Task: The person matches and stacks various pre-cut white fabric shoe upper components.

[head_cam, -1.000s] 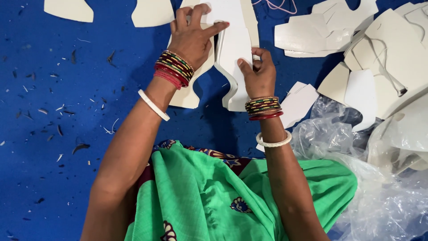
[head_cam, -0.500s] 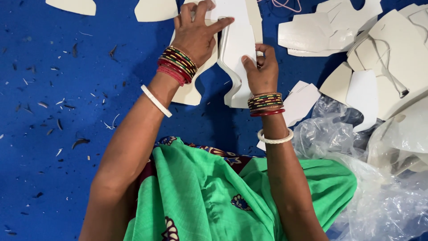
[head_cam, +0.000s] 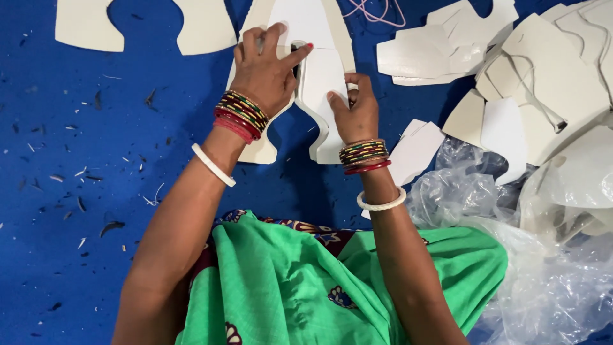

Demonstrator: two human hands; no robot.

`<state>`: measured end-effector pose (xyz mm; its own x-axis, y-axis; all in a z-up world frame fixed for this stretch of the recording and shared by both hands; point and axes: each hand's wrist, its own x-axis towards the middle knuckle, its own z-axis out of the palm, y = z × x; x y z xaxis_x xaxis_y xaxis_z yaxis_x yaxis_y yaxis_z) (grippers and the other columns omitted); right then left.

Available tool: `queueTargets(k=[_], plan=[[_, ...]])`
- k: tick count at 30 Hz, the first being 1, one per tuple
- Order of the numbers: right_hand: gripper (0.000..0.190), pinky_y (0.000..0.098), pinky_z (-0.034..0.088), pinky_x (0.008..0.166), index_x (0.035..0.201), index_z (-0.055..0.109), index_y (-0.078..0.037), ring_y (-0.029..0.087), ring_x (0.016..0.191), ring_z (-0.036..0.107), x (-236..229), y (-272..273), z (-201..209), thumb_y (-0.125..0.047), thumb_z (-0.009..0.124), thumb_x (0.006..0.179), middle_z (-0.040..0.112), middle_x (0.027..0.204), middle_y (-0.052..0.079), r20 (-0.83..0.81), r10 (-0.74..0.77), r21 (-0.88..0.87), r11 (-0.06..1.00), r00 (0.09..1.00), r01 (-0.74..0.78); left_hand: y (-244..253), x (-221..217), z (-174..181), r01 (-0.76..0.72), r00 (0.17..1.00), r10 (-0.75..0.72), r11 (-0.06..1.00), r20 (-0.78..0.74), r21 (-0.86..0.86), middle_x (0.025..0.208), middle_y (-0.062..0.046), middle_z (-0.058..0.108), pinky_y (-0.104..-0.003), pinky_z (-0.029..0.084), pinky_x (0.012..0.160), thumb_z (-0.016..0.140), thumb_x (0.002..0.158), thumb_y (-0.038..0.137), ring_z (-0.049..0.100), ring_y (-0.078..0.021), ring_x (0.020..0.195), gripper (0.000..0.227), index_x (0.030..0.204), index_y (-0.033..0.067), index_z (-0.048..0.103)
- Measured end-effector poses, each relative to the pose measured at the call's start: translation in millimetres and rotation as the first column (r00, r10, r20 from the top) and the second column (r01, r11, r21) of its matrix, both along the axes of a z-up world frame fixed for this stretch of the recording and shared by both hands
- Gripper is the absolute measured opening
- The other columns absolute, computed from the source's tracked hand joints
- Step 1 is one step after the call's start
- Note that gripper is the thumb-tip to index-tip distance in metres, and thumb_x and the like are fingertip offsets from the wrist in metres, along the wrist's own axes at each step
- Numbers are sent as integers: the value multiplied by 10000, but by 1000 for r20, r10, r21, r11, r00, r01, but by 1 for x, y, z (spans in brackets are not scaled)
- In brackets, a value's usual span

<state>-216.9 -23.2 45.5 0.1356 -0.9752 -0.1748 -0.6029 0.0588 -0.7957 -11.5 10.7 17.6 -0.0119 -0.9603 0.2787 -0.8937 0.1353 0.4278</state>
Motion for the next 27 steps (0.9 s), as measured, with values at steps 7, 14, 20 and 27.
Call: queueTargets(k=[7,14,20,27], plan=[[408,293,555,644,1243,580,-46,165,743,743,-4,-1,-12,-88,778,889,755,864,107,22,-16,-24,1000,1000,16,2,-7,-1,-5,1000,5,1000,20,-4,1534,-187,397,-568,360,1030,723,948,325,349,-418,1324,498,1440,281,660],[639,352,525,653,1384,458,-90,243,726,700,-13,1,8,-216,871,914,712,846,140,-186,128,-43,989,974,-138,2,-19,-4,-82,996,82,997,37,-14,1529,-177,411,-573,356,1055,802,911,382,340,-430,1334,555,1430,249,656],[1047,336,572,705,1621,126,-162,187,784,686,-49,27,45,-105,834,852,682,897,105,-35,411,157,903,911,-401,2,-23,-6,-124,992,125,992,29,-29,1477,-165,455,-604,357,1048,799,931,370,356,-433,1305,537,1431,240,654],[746,256,552,691,1550,327,-132,88,812,666,-74,45,17,22,721,935,693,912,31,268,287,242,904,920,-353,0,-25,-13,-152,984,157,986,83,-73,1431,-163,486,-632,370,1036,774,975,386,399,-443,1265,508,1444,244,644]])
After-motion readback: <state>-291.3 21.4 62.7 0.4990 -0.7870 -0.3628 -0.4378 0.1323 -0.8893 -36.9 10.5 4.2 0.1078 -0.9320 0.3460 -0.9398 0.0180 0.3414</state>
